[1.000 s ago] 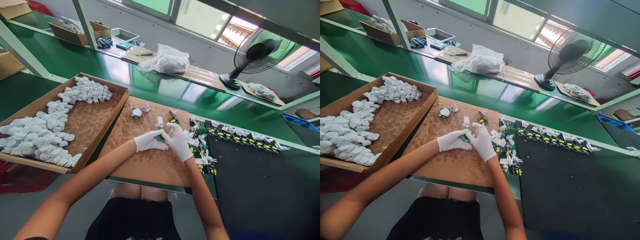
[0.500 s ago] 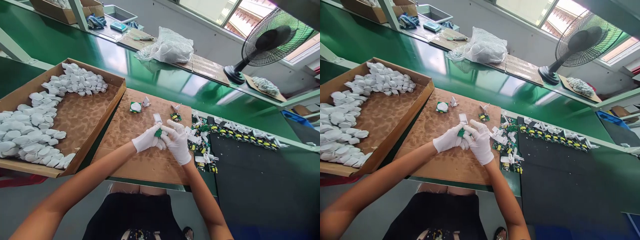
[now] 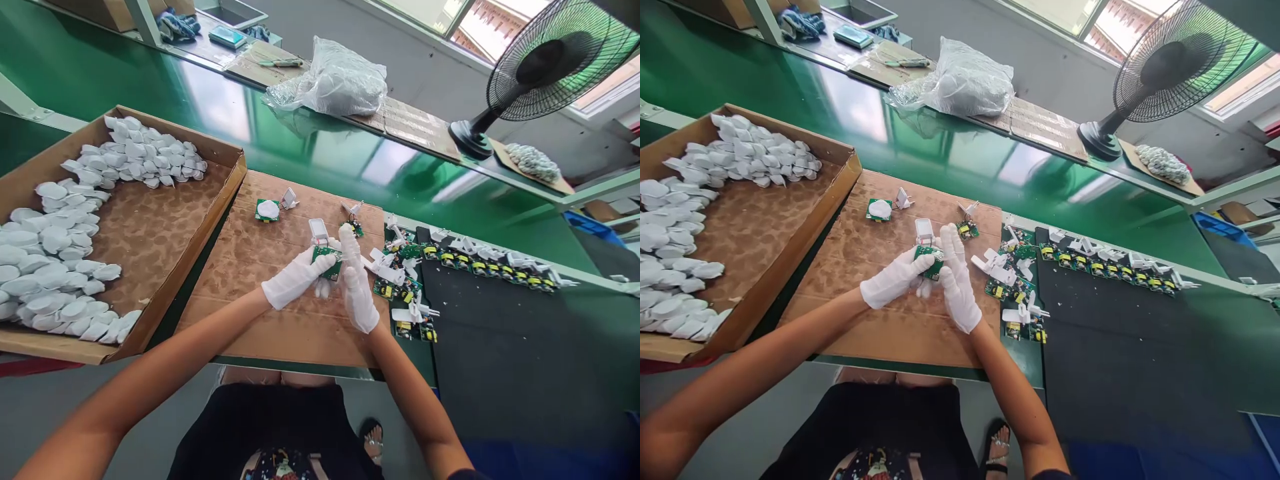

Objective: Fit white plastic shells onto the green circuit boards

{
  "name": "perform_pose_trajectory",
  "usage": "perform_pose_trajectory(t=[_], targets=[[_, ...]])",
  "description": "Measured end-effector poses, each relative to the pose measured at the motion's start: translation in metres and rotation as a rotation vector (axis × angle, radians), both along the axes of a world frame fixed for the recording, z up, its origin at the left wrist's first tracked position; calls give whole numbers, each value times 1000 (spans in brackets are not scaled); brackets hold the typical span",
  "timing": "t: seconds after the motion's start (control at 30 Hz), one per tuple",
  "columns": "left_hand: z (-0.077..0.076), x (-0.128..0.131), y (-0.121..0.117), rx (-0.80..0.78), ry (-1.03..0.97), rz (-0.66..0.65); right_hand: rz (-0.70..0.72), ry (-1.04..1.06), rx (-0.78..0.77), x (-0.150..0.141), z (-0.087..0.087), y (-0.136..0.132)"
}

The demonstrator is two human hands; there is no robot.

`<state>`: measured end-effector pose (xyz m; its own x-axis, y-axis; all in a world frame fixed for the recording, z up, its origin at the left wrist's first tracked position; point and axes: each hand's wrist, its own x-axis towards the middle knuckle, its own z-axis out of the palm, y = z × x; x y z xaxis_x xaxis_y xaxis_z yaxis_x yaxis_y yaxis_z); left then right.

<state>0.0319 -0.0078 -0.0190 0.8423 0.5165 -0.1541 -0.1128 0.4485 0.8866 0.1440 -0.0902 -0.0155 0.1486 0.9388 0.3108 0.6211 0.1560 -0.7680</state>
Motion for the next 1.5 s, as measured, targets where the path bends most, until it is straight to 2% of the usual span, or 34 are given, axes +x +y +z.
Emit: perform_pose_trajectory(t=[0.1, 0.2, 0.3, 0.37, 0.47, 0.53, 0.67, 0.73, 0.83, 0.97, 1.1, 1.2, 1.33, 1.4, 1.5], targets=[[4, -3, -1, 117, 70, 73, -4, 35, -21, -5, 2, -3], [5, -4, -3, 174, 108, 164, -14, 144, 20, -10, 0, -2], [1, -4, -5, 158, 123, 200, -143, 281, 29, -12, -5, 1], [-4, -4, -6, 129, 102, 185, -225, 312, -36, -12, -10, 5], [-11, -3, -9, 116, 54, 163, -263, 309, -182, -12, -15, 10], [-12, -2, -12, 88, 53, 159, -239, 360, -244, -12, -15, 12], [-4, -1, -16, -17, 49, 143, -50, 545, -298, -6, -8, 8], [0, -2, -15, -30, 62, 110, 2, 519, -291, -2, -4, 3], [0, -4, -11, -23, 106, 59, 19, 385, -216, 0, 1, -4], [-7, -5, -10, 71, 193, 160, -57, 323, -220, -6, 0, -4], [-10, -1, -11, 19, 131, 68, -141, 258, -213, -3, -7, 1], [-9, 2, -11, 56, 132, 45, -129, 214, -188, 7, -11, 2], [-9, 1, -12, 50, 191, -122, -51, 408, -214, 13, -10, 2], [-12, -2, -14, 100, 230, -146, -45, 534, -263, 13, -9, 3], [-19, -5, -15, 242, 305, -139, -64, 617, -298, 12, -8, 6]])
